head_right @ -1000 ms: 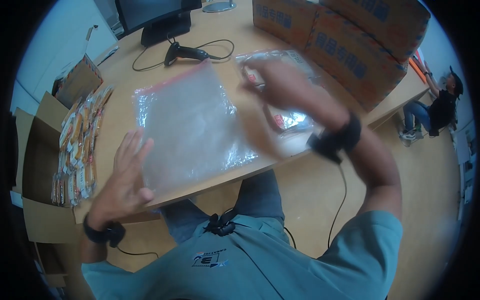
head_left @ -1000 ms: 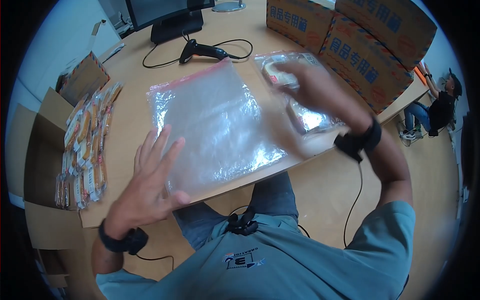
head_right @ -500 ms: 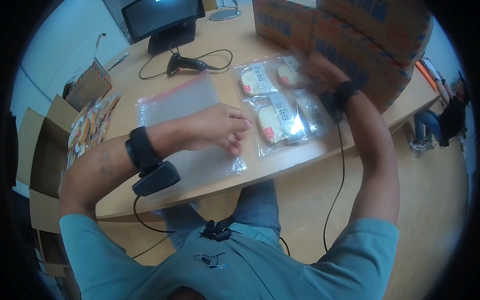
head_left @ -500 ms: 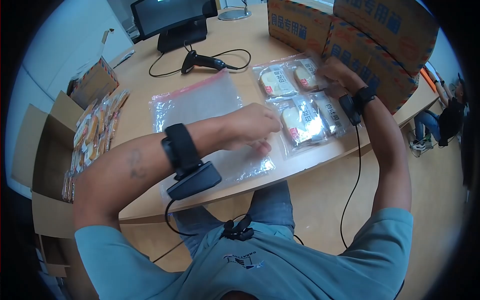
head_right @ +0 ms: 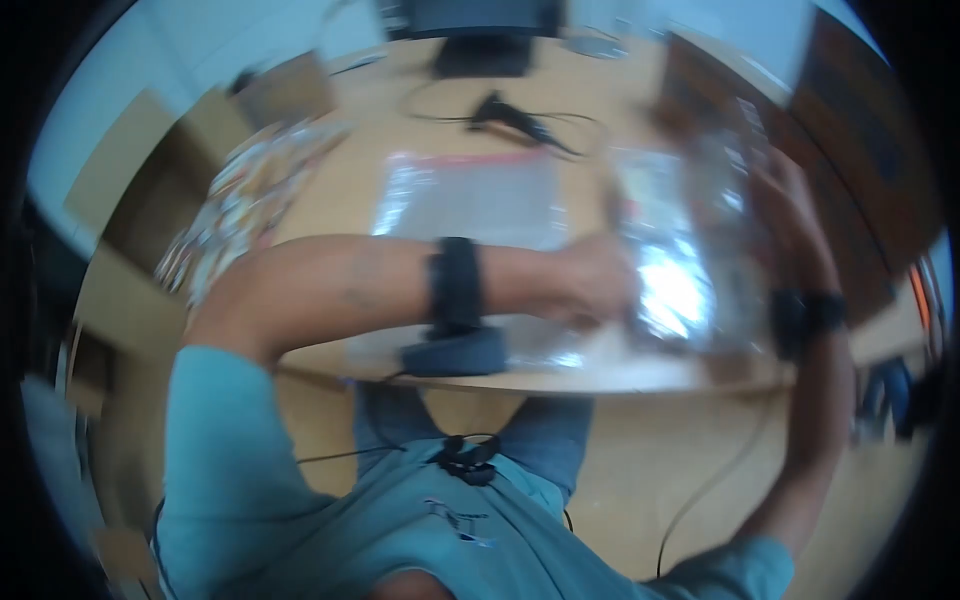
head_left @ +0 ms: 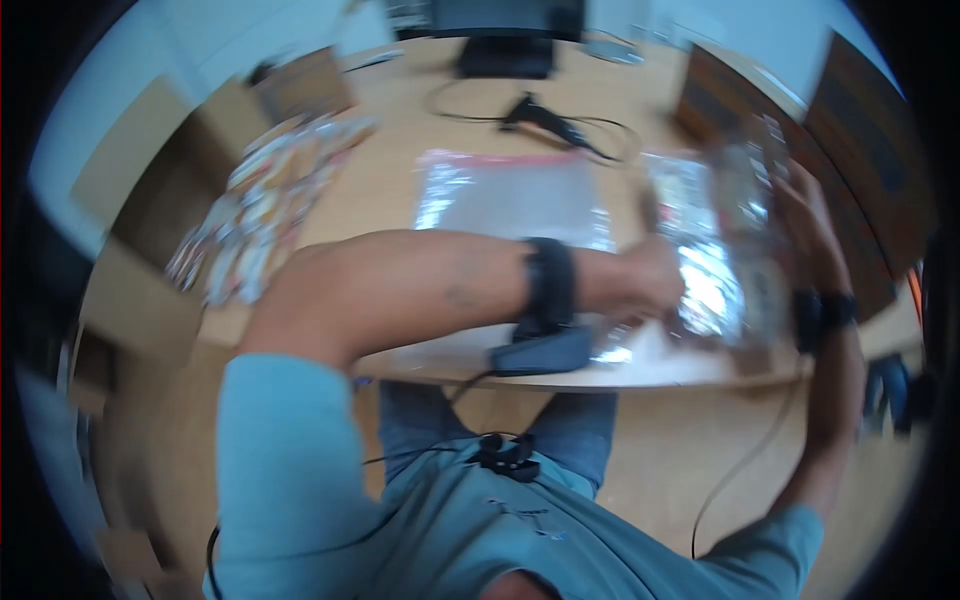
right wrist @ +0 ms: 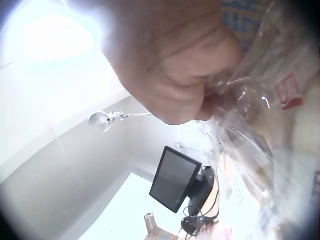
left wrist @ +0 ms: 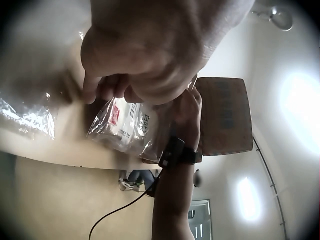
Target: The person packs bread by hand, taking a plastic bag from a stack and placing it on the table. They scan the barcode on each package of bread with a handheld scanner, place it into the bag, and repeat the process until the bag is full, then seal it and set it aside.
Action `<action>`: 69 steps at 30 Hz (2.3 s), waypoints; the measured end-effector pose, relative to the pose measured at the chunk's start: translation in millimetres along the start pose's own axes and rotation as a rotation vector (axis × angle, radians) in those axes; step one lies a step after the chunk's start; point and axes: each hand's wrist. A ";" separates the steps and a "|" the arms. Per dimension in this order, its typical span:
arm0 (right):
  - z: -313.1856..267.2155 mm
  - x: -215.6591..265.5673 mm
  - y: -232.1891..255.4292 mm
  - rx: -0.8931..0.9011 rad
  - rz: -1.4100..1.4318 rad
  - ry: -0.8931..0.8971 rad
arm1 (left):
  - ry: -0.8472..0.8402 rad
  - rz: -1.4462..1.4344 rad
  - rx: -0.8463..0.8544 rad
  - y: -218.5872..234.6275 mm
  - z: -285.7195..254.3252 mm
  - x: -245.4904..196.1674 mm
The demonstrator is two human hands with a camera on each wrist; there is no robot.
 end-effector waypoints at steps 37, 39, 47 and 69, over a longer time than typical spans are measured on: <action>170.7 209.7 -510.3 0.864 -0.710 0.691 | 0.969 -0.888 -1.986 223.7 -562.9 -15.3; 153.0 221.3 -515.9 0.820 -0.541 0.480 | 0.943 -0.932 -2.013 228.1 -565.2 -15.4; 43.2 312.7 -482.6 0.482 -0.581 0.322 | 0.787 -1.042 -2.115 250.6 -574.3 -10.2; 98.3 325.5 -434.4 0.234 -0.417 0.701 | 0.769 -0.162 -1.695 311.0 -509.1 -57.8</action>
Point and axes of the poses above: each hand's wrist, its own z-axis towards the middle knuckle, its own y-axis out of the back of the hand, x = y × z, and after that the axes turned 1 degree about -y, right-handed
